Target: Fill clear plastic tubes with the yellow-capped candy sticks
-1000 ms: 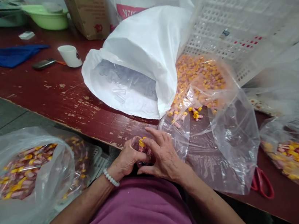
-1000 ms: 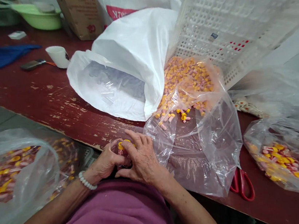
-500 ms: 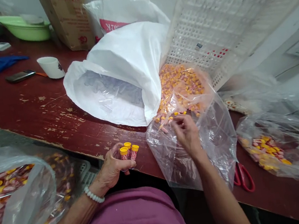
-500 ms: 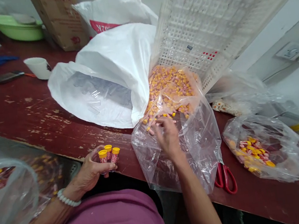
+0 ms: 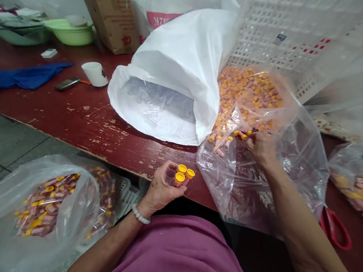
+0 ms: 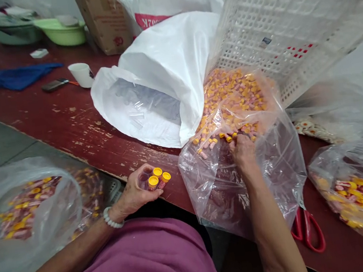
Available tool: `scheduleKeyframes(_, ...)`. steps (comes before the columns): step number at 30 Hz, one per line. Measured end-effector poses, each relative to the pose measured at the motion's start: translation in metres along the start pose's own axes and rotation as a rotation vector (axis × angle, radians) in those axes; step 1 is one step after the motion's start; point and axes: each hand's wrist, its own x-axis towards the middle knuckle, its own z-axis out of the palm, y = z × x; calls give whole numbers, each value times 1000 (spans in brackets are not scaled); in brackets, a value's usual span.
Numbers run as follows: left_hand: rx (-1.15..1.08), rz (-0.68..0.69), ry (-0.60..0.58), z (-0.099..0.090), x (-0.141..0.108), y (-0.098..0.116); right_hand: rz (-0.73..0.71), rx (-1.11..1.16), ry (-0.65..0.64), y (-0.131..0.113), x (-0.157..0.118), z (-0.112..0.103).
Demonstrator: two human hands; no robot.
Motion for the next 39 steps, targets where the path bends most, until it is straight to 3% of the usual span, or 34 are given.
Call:
scheduleKeyframes(3,94,29,-37,1,0,-6,4,335,119,-35,-32,-31)
scheduleKeyframes(5,166,55,-75,3,0,-6,-45,767,-40,-72,-60,-51)
scheduleKeyframes(7,225,87,-124,4,-2,-4,-104,1038,-243,-107,-83,-63)
scheduleKeyframes(11,350,161,-157,6,-6,5,-271,1053,-359,-144,-103,-66)
scheduleKeyframes(15,392,181,-152,6,-9,5,-343,989,-345,-144,-101,-59)
scheduleKeyframes(20,375,207,-163,7,-9,1,-316,1015,-325,-144,-106,-56)
scheduleKeyframes(23,355,214,-189,7,-9,3,-393,988,-330,-147,-110,-57)
scheduleKeyframes(29,365,177,-201,5,-10,4,-462,856,-153,-141,-110,-61)
scheduleKeyframes(34,256,157,-185,8,-8,-5,-656,652,-263,-139,-119,-57)
scheduleKeyframes(39,236,123,-216,7,-5,-9,-658,624,-236,-140,-118,-52)
